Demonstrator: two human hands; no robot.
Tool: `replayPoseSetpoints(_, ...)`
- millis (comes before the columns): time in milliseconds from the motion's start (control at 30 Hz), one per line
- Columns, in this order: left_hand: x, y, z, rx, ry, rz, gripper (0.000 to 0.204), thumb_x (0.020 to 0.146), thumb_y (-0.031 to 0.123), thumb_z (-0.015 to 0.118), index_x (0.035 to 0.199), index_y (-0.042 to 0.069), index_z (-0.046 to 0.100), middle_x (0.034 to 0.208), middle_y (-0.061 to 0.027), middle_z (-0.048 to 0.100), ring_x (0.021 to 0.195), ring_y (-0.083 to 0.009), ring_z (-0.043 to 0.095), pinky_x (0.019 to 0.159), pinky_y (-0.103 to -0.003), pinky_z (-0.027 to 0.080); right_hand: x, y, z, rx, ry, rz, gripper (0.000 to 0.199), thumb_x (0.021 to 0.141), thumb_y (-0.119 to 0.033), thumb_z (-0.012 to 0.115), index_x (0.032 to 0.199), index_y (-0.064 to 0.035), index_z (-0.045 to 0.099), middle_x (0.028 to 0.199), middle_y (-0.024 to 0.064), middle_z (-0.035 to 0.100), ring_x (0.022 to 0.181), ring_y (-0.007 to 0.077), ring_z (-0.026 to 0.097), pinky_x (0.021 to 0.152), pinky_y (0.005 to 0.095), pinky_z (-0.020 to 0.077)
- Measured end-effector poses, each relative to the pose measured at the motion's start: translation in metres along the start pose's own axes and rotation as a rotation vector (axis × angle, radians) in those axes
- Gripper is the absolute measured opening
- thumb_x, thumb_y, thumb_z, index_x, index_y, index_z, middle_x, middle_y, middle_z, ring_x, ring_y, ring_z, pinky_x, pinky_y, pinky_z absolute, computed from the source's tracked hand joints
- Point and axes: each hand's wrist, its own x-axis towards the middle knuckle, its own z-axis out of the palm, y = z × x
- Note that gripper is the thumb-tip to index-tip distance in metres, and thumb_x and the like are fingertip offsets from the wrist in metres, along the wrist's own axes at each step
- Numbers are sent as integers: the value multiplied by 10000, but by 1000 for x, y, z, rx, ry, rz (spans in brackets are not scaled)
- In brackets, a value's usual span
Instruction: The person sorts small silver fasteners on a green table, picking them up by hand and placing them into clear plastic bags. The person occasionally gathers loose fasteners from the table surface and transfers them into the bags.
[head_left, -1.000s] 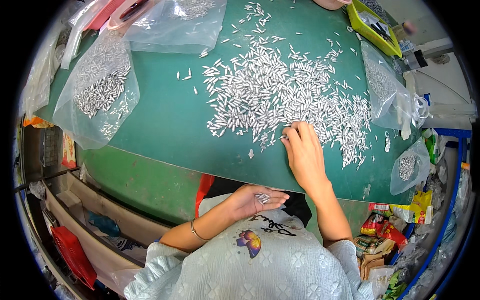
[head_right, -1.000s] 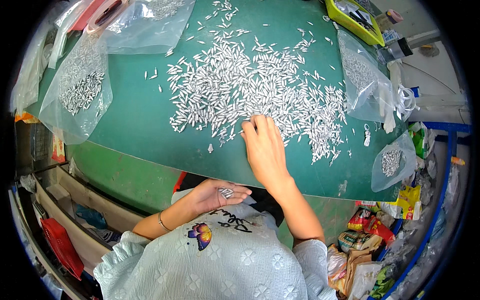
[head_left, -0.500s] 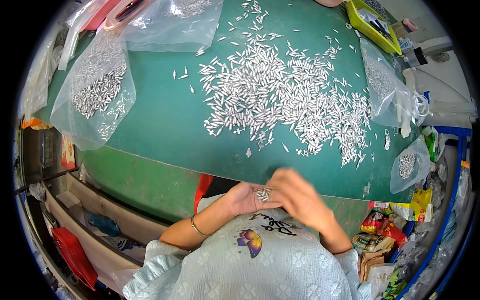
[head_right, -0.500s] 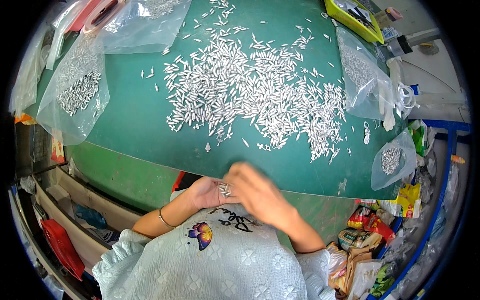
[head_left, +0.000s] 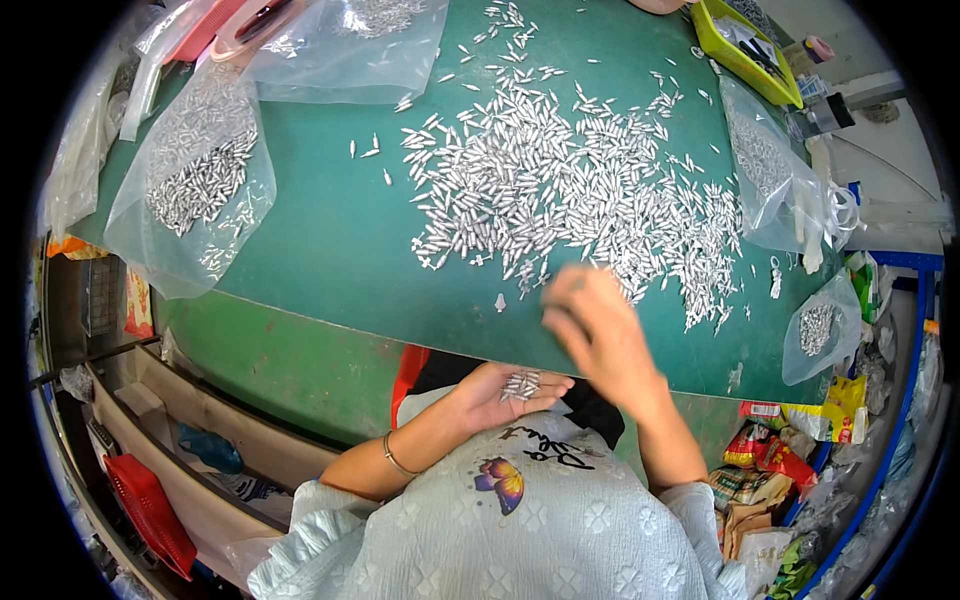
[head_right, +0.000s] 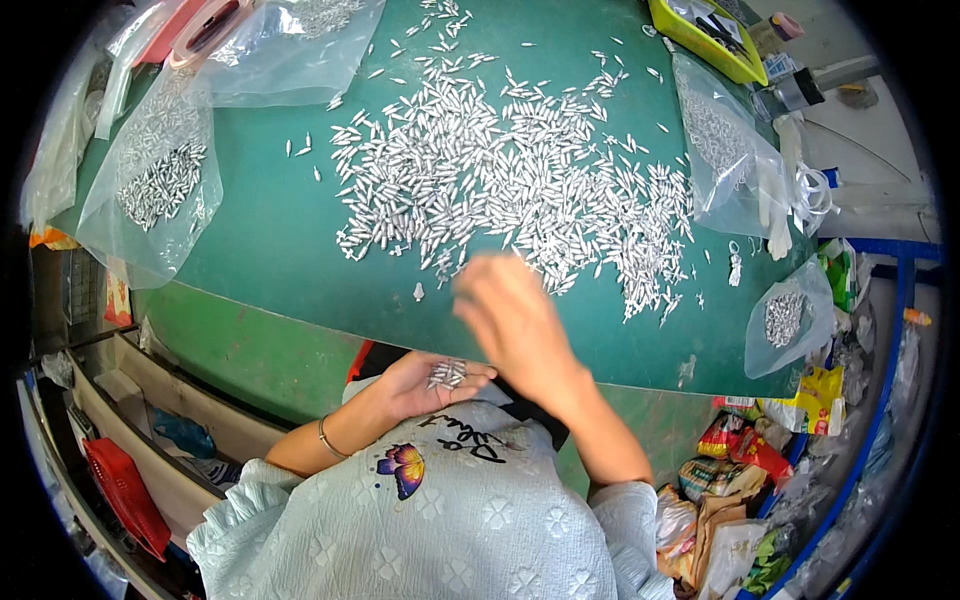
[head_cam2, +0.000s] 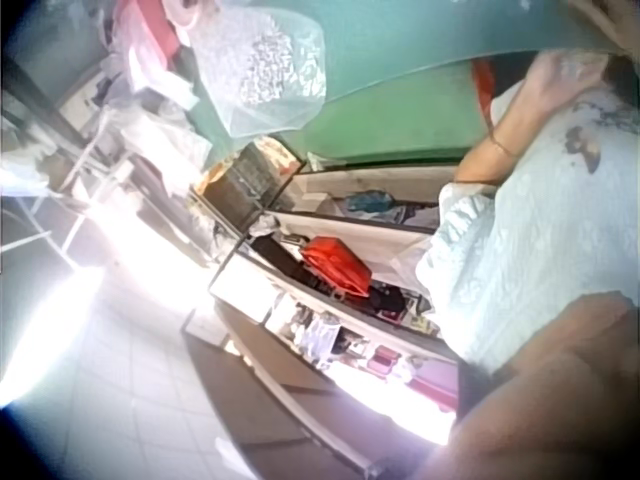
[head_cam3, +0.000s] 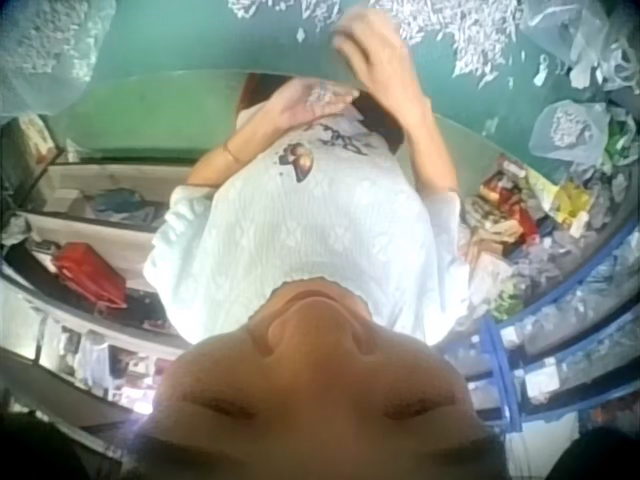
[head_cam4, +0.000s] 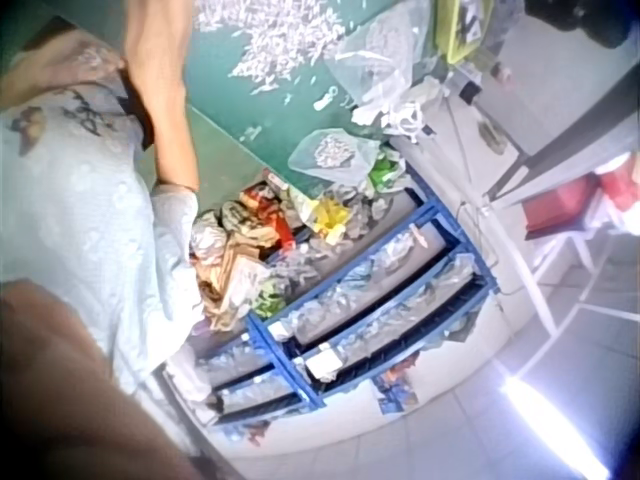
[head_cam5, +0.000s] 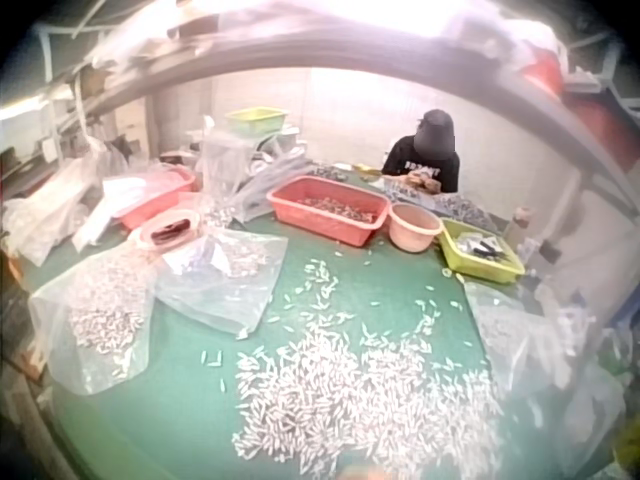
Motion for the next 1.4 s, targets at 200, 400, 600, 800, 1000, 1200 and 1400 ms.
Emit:
replayPoseSetpoints(200, 1, -1, 5, 130, 76, 65, 164, 932, 100, 575, 1039, -24, 568, 883, -119, 608, 676, -113, 537, 512, -194, 428, 22, 19, 8, -423, 17, 64, 460, 822, -155, 694, 1242, -27, 558, 1353, 145, 460, 1283, 370, 391, 1013, 497, 339)
replayPoseSetpoints(400, 1, -2, 7, 116, 116, 96, 236, 932, 105, 582, 1105, -53, 560, 997, -179, 629, 805, -168, 612, 621, -231, 501, -26, 1, 3, -372, -189, 82, 505, 796, -104, 704, 1270, -39, 539, 1418, 116, 442, 1362, 357, 350, 1092, 506, 283)
replayPoseSetpoints(600, -5, 5, 10, 129, 4, 14, 467, 952, 143, 493, 1309, -152, 432, 1318, -319, 506, 1212, -365, 551, 1006, -408, 489, -36, 4, 4, -295, 105, 39, 372, 781, -95, 718, 1139, -46, 629, 1213, 98, 578, 1159, 319, 530, 957, 431, 376)
replayPoseSetpoints(800, -7, 3, 17, 139, -67, -32, 584, 956, 189, 413, 1363, -214, 304, 1422, -336, 386, 1316, -408, 438, 1125, -455, 359, -21, 4, 24, -401, 147, 77, 259, 772, -90, 724, 1017, -61, 645, 1002, 63, 581, 928, 251, 529, 775, 360, 360)
replayPoseSetpoints(1000, -7, 4, 18, 44, -8, -61, 539, 986, 180, 372, 1358, -206, 317, 1398, -338, 415, 1305, -420, 446, 1120, -460, 368, -44, -6, 21, -205, 25, 82, 204, 759, -16, 697, 951, -32, 629, 957, 100, 572, 864, 294, 551, 736, 389, 454)
replayPoseSetpoints(1200, 10, -2, -20, -195, -349, -81, 497, 999, 185, 380, 1347, -170, 368, 1375, -313, 455, 1274, -391, 490, 1103, -467, 392, -56, -17, 14, 140, -174, -45, 252, 773, -61, 666, 1013, -16, 605, 1028, 104, 559, 933, 292, 547, 790, 378, 451)
replayPoseSetpoints(1400, 0, 7, 18, 216, 1, -101, 465, 1006, 169, 432, 1338, -156, 413, 1312, -304, 523, 1179, -350, 584, 1024, -407, 479, -4, 2, 17, -516, 201, 112, 246, 789, -49, 691, 1030, -50, 639, 1041, 76, 591, 990, 268, 534, 882, 410, 364)
